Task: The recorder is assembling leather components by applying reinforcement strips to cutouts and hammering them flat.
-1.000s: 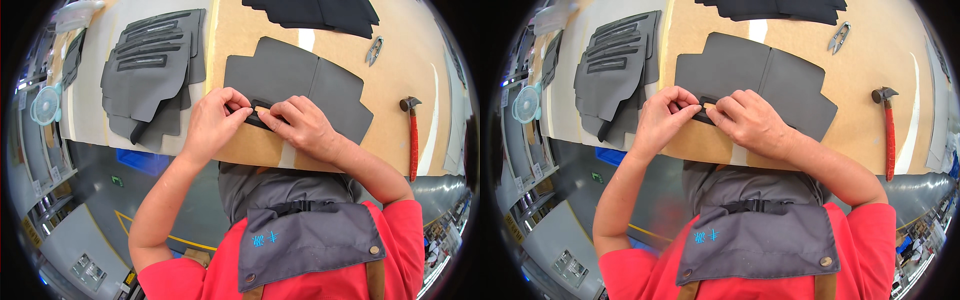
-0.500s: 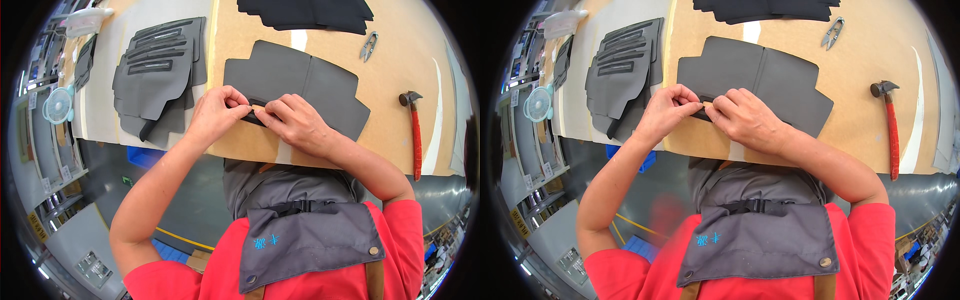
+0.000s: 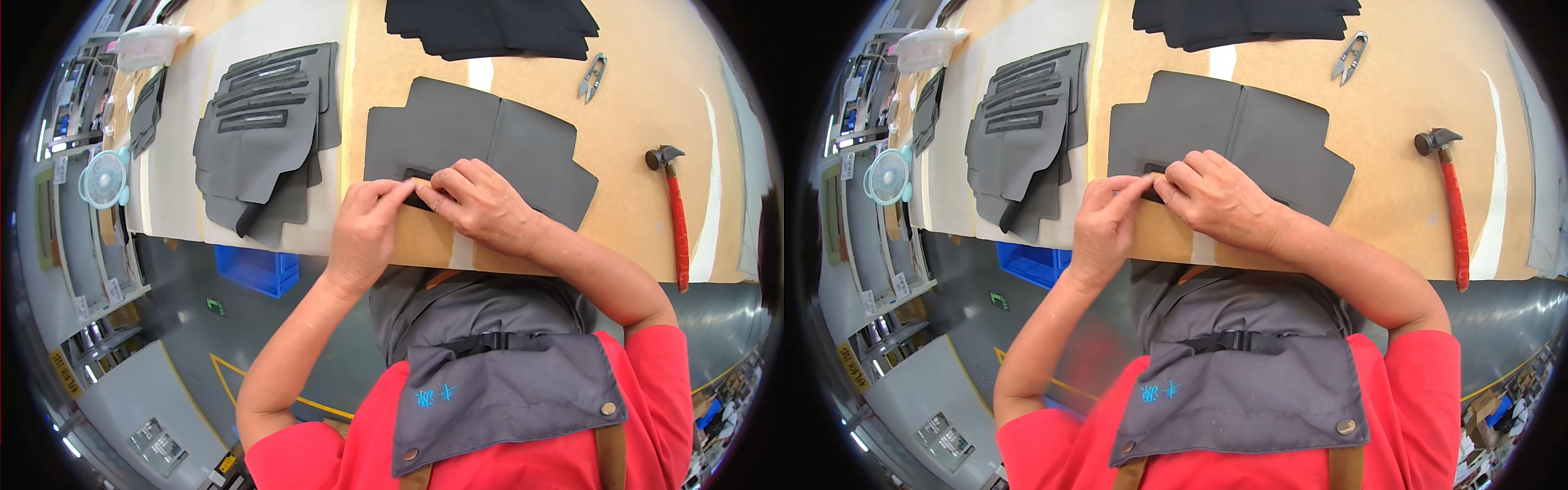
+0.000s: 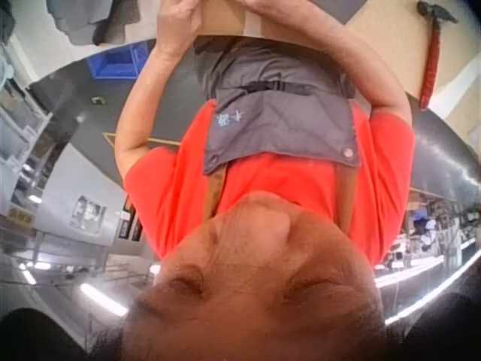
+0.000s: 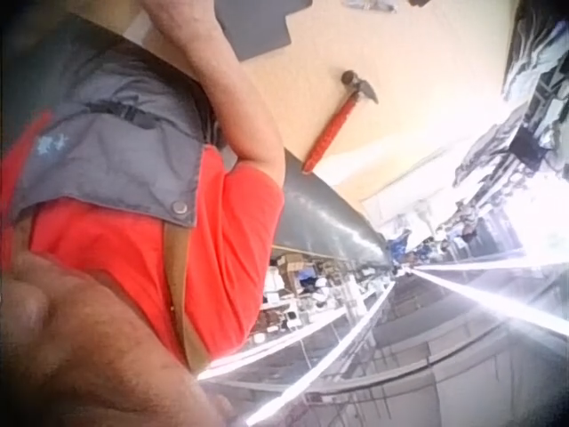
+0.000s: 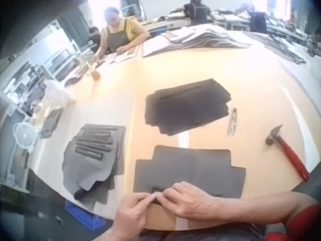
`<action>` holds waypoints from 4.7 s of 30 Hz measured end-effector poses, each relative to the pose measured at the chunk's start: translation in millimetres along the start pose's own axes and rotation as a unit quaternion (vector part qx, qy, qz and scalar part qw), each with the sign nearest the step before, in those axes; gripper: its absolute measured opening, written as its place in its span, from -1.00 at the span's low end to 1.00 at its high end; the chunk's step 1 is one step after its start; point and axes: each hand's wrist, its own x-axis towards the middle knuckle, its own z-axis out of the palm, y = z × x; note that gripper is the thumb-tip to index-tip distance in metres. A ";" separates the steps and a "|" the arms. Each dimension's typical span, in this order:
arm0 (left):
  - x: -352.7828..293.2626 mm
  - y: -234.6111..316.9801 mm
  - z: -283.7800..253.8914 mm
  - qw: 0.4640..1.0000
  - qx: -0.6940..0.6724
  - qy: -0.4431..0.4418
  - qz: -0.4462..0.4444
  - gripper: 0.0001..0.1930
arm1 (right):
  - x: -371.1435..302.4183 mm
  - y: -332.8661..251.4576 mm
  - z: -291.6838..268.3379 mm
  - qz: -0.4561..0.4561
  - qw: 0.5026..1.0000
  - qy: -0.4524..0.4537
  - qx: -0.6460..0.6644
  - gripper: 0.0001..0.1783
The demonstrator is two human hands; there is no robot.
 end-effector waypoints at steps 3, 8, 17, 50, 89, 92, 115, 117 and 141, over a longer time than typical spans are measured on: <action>-6.0 -2.1 7.3 0.998 0.040 0.016 0.037 -0.60 | 2.0 0.3 0.4 0.032 0.999 0.008 0.021 -0.64; -9.5 -5.6 12.0 0.995 0.068 0.030 0.071 -0.58 | -6.9 -3.0 -5.5 0.103 0.991 -0.011 0.090 -0.61; -14.6 2.1 7.6 0.989 0.124 0.004 0.080 -0.54 | -9.0 -2.1 -19.7 0.036 0.998 -0.036 0.033 -0.55; -24.1 30.0 9.0 0.987 0.110 -0.071 0.091 -0.50 | -14.2 -4.4 -47.5 0.118 0.981 -0.103 0.117 -0.68; -33.2 57.6 19.6 0.990 0.093 -0.087 0.062 -0.38 | -49.9 -11.8 -44.3 0.064 0.993 -0.029 0.097 -0.61; -33.6 59.9 21.3 0.990 0.096 -0.089 0.058 -0.40 | -56.4 -15.1 -42.5 0.109 0.986 -0.021 0.121 -0.63; -31.1 63.2 19.4 0.978 0.106 -0.136 0.120 -0.49 | -65.8 -13.7 -48.9 0.024 0.998 -0.005 0.062 -0.54; -31.6 63.1 21.2 0.976 0.112 -0.137 0.125 -0.49 | -67.3 -15.1 -47.5 0.017 0.998 -0.007 0.056 -0.55; -30.4 66.0 20.9 0.978 0.105 -0.141 0.114 -0.47 | -76.3 -16.5 -51.8 0.043 0.996 -0.016 0.072 -0.62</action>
